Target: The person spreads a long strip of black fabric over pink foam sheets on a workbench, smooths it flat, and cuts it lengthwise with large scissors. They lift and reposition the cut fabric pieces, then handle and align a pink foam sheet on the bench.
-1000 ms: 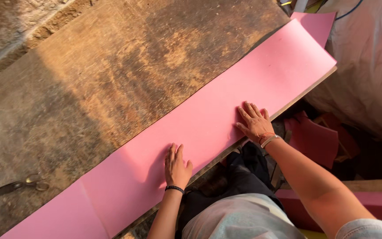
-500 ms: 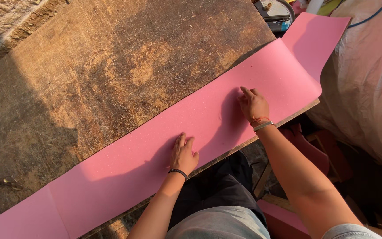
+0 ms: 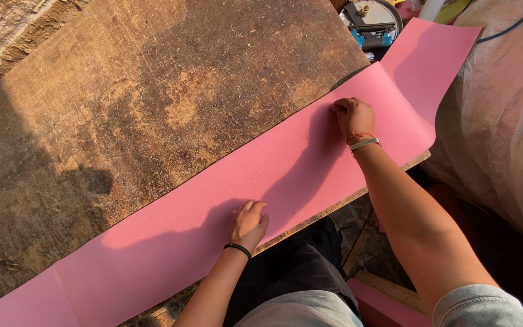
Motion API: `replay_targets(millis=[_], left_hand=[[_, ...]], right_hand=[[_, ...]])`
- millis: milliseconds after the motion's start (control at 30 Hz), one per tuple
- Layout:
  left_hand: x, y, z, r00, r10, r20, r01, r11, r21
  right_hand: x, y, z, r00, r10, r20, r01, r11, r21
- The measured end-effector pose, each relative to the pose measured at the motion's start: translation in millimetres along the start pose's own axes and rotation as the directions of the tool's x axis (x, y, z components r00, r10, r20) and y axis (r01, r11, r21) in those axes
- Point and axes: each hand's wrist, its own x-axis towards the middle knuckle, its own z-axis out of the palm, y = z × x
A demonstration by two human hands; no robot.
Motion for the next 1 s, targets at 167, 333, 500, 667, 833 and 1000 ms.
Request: replay_targets(millis=[167,333,500,667,833,1000], left_hand=[[14,19,23,0.953,0.293,-0.079,-0.301,0.946,-0.118],[22,16,47,0.926,0.371,-0.067,-0.372,0.928,0.0],[19,15,52,0.876,0.472,0.099,-0.482,0.851,0.21],[15,41,47,0.916,0.375,0.139,-0.367,0.927,-0.08],[3,97,53,0.868,0.414,0.274,-0.326,0.891,-0.316],[-1,160,62,0.792,0.536,0.293,-0.282,0.747,-0.602]], right_hand=[[10,5,11,0.997,-0.005,0.078,0.02,0.982,-0.189],[-1,5,6,0.943,0.218,0.25,-0.245,0.966,0.083],[-108,2,-21,0.777,0.402,0.484,-0.609,0.675,0.417],[-221,35,-78,0.592,0.682,0.429,-0.736,0.242,0.632],[-261,73,-134,0.506,0.813,0.287,-0.737,0.235,0.634],[-249,97,-175,0.573,0.818,0.049,-0.583,0.365,0.726]])
